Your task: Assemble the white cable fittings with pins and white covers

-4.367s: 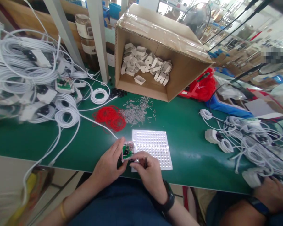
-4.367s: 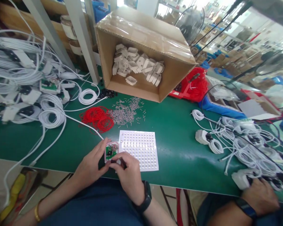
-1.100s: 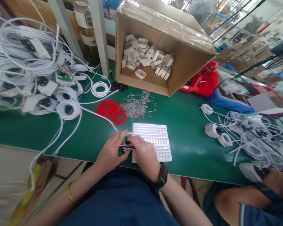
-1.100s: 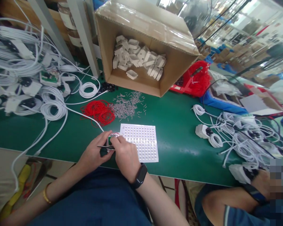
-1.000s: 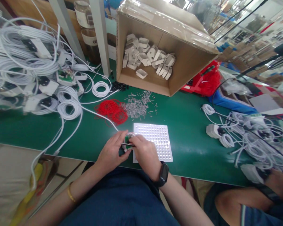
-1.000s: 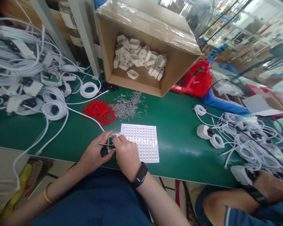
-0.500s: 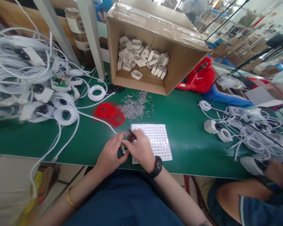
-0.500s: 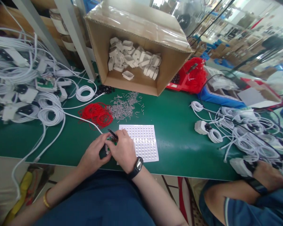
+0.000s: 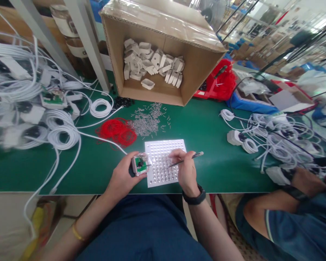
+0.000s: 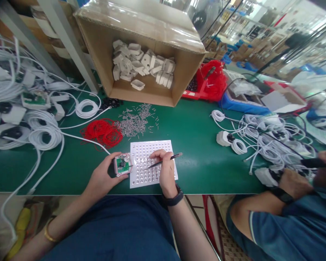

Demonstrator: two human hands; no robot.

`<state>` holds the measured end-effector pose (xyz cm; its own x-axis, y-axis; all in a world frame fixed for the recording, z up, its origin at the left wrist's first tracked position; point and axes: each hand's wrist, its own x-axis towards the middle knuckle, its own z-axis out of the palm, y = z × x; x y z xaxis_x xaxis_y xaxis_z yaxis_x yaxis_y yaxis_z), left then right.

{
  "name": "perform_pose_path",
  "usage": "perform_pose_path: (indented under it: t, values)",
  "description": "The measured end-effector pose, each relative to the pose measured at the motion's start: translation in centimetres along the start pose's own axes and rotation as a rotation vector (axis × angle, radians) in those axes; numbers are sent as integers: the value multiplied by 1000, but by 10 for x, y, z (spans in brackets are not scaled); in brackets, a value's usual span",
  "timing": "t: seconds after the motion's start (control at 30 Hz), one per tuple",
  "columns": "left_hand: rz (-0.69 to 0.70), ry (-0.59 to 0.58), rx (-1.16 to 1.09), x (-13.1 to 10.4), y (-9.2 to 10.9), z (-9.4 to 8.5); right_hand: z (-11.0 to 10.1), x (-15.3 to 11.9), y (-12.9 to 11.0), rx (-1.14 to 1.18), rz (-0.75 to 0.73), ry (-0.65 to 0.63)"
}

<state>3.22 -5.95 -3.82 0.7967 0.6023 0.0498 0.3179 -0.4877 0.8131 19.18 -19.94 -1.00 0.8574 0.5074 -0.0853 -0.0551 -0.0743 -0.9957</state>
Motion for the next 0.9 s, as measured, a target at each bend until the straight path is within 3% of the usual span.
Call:
perform_pose_path:
  t: [0.07, 0.17, 0.27, 0.37, 0.6, 0.9]
  values:
    - [-30, -90, -156, 4, -2, -10, -10, 0, 6, 62, 141, 73]
    - [38, -361, -210, 15, -2, -29, -7, -2, 12, 196, 285, 54]
    - [186, -596, -63, 31, 5, -45, 9, 3, 13, 239, 258, -58]
    - [238, -716, 31, 48, 15, -51, 26, 19, 15, 220, 178, -101]
    - [177, -783, 38, 69, 31, -49, 49, 40, 22, 109, 122, -7]
    - [202, -782, 70, 77, 27, -45, 35, 35, 14, 43, 89, 40]
